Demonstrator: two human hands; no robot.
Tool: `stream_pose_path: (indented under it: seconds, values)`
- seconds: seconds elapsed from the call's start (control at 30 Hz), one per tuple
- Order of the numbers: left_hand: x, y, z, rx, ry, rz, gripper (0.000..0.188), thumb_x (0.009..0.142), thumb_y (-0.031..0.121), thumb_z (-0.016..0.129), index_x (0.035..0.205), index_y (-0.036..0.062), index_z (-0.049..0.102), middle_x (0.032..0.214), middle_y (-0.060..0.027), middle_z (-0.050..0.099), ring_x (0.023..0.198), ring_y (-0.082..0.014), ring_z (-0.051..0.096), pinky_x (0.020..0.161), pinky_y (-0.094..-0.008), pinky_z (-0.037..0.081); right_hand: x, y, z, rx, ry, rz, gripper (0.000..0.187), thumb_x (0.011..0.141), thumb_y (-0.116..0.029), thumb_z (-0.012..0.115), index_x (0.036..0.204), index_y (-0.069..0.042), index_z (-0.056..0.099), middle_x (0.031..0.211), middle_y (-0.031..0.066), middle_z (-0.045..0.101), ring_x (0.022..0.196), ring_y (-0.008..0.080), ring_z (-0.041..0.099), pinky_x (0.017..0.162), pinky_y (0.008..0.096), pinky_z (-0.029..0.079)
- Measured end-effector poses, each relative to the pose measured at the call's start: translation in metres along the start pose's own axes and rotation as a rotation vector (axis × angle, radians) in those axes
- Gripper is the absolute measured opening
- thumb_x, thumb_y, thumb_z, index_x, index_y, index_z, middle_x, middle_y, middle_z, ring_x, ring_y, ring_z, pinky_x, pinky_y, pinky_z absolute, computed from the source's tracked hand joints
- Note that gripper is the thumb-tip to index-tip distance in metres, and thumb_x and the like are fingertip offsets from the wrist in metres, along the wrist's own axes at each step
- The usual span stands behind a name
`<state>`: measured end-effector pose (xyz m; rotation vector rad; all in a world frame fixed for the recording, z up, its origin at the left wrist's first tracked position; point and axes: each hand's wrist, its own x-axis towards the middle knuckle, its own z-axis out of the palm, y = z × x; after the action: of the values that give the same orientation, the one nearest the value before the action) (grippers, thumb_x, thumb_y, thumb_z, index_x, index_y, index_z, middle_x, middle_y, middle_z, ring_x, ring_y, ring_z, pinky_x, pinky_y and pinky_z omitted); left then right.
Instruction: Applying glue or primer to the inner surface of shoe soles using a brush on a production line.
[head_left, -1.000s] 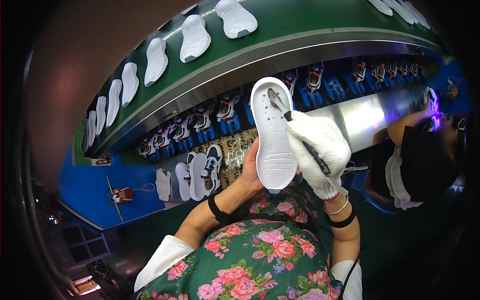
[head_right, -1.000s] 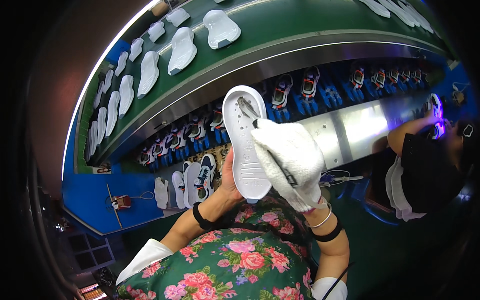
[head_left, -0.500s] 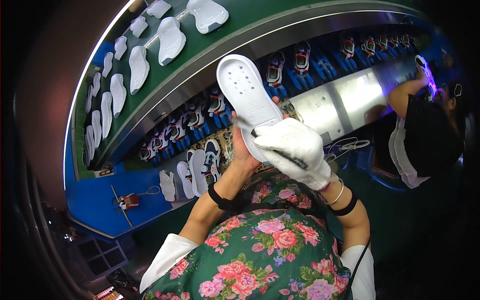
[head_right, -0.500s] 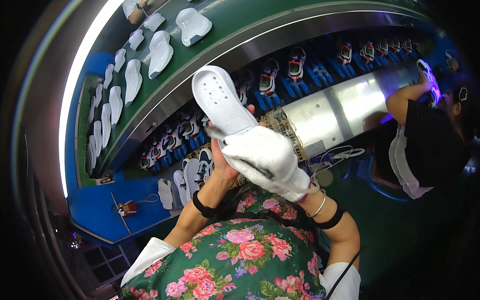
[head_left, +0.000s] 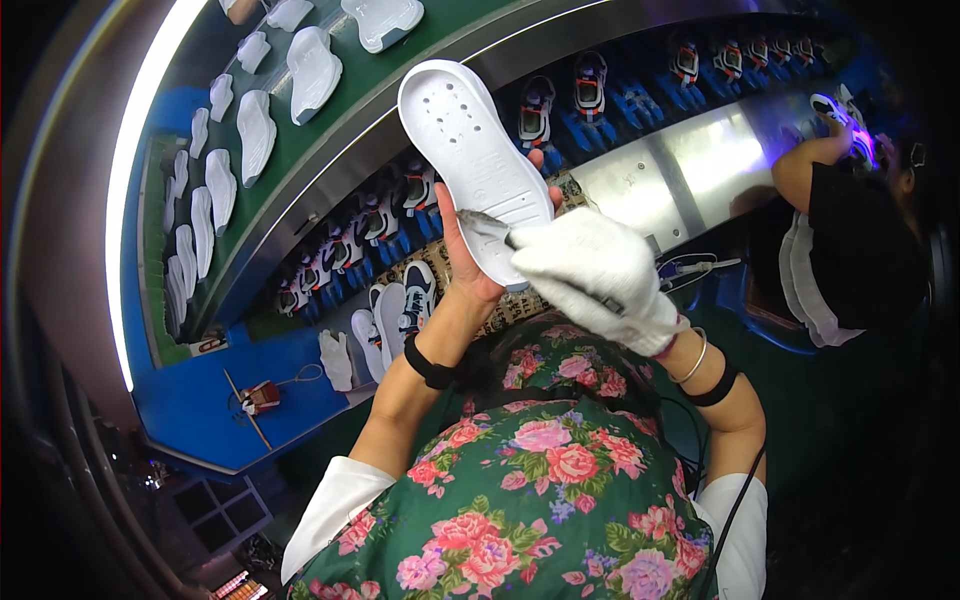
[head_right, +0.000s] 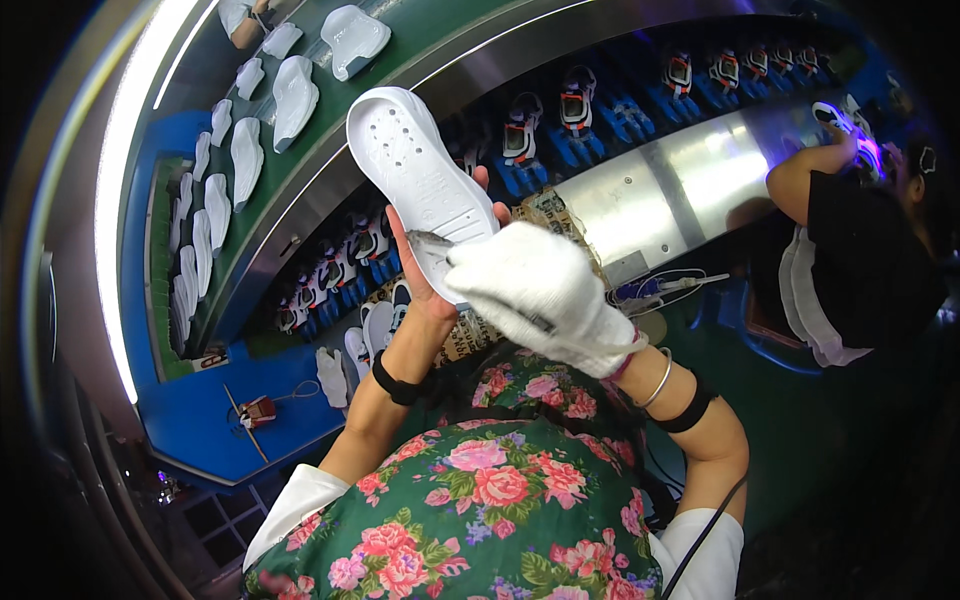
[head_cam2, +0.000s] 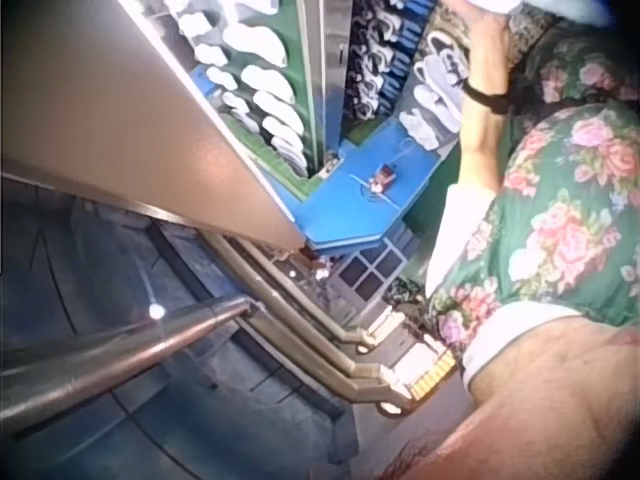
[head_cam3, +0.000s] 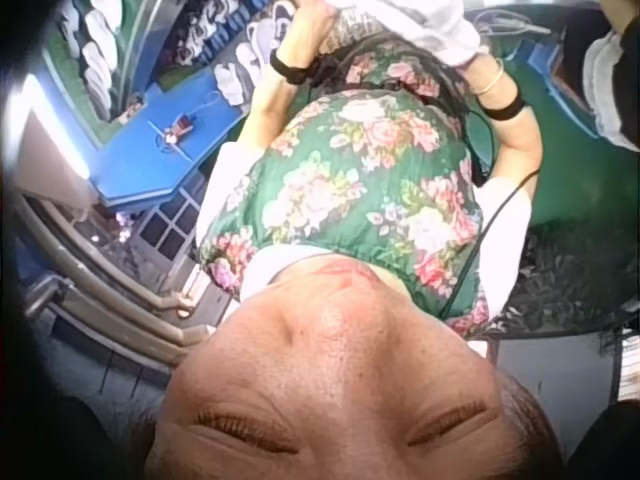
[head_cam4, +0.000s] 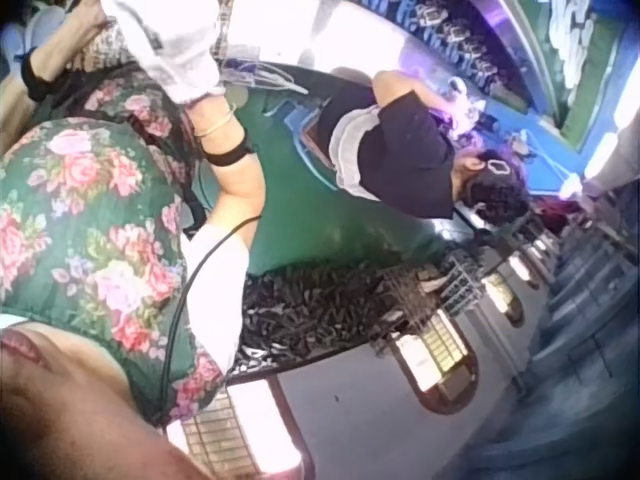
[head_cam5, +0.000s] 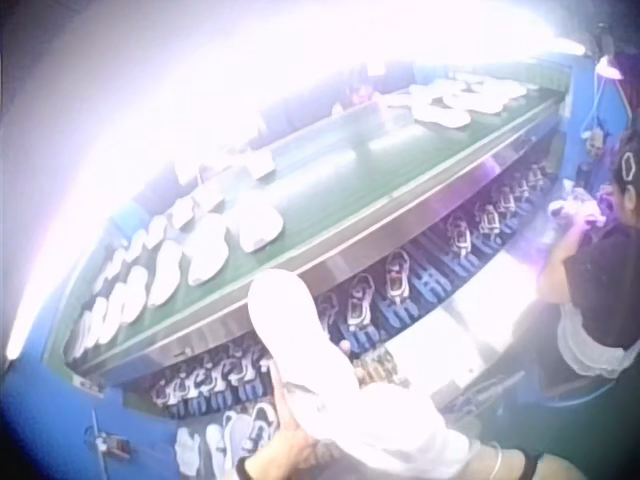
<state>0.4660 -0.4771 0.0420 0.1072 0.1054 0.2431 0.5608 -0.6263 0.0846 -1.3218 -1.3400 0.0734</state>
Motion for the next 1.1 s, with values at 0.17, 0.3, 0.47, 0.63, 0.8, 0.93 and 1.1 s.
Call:
stream_pose_path:
  seconds: [0.17, 0.3, 0.47, 0.63, 0.8, 0.93, 1.1]
  values:
    - [0.001, 0.014, -0.009, -0.043, -0.047, -0.112, 0.098, 0.085, 0.079, 0.045, 0.154, 0.0123, 0.028, 0.151, -0.0154, 0.040, 0.117, -0.0453, 0.057, 0.092, -0.0596, 0.053, -0.006, -0.004, -0.003, 0.329, -0.154, 0.089, 0.023, 0.076, -0.005, 0.080, 0.098, -0.008, 0.075, 0.099, 0.0099, 0.074, 0.084, 0.0245, 0.070, 0.076, 0.0344, 0.056]
    - [0.008, 0.021, -0.005, 0.120, -0.054, -0.106, 0.097, 0.085, 0.078, 0.047, 0.154, 0.0120, 0.028, 0.151, -0.0205, 0.038, 0.113, -0.0459, 0.057, 0.090, -0.0588, 0.053, -0.004, 0.004, -0.006, 0.118, -0.011, 0.177, 0.018, 0.076, -0.009, 0.078, 0.094, -0.010, 0.076, 0.094, 0.0079, 0.074, 0.087, 0.0265, 0.071, 0.075, 0.0353, 0.057]
    - [0.014, 0.030, -0.006, 0.048, -0.119, -0.298, 0.098, 0.086, 0.076, 0.049, 0.155, 0.0096, 0.026, 0.151, -0.0237, 0.036, 0.115, -0.0457, 0.057, 0.095, -0.0579, 0.051, -0.010, -0.004, -0.010, 0.295, -0.158, 0.161, 0.020, 0.076, -0.003, 0.079, 0.095, -0.005, 0.075, 0.096, 0.0103, 0.073, 0.083, 0.0214, 0.070, 0.073, 0.0329, 0.056]
    - [0.028, 0.032, 0.001, 0.197, -0.176, -0.354, 0.092, 0.088, 0.064, 0.056, 0.154, 0.0077, 0.029, 0.146, -0.0304, 0.041, 0.114, -0.0484, 0.059, 0.096, -0.0550, 0.052, -0.006, 0.009, -0.021, 0.042, -0.070, 0.004, 0.022, 0.077, -0.004, 0.076, 0.099, -0.007, 0.074, 0.098, 0.0097, 0.073, 0.083, 0.0258, 0.068, 0.074, 0.0343, 0.056]
    - [0.035, 0.039, 0.002, 0.254, -0.236, -0.405, 0.090, 0.087, 0.063, 0.057, 0.153, 0.0070, 0.031, 0.144, -0.0317, 0.041, 0.112, -0.0473, 0.061, 0.092, -0.0501, 0.055, -0.015, -0.009, -0.024, 0.306, -0.234, 0.147, 0.022, 0.076, -0.005, 0.078, 0.097, -0.010, 0.075, 0.097, 0.0083, 0.074, 0.083, 0.0240, 0.069, 0.074, 0.0334, 0.056]
    - [0.044, 0.039, 0.014, 0.401, -0.240, -0.448, 0.089, 0.085, 0.058, 0.062, 0.152, 0.0058, 0.033, 0.141, -0.0322, 0.045, 0.109, -0.0463, 0.062, 0.094, -0.0475, 0.055, -0.007, 0.002, -0.033, 0.184, -0.032, 0.221, 0.021, 0.076, -0.003, 0.077, 0.096, -0.006, 0.074, 0.097, 0.0087, 0.074, 0.084, 0.0224, 0.069, 0.073, 0.0344, 0.056]
    - [0.050, 0.043, 0.016, 0.530, -0.067, -0.489, 0.098, 0.080, 0.062, 0.066, 0.151, 0.0024, 0.033, 0.138, -0.0351, 0.045, 0.104, -0.0465, 0.062, 0.088, -0.0506, 0.055, -0.018, -0.001, -0.024, -0.006, -0.182, -0.076, 0.026, 0.073, -0.003, 0.076, 0.098, -0.009, 0.073, 0.099, 0.0092, 0.072, 0.082, 0.0263, 0.068, 0.072, 0.0360, 0.057]
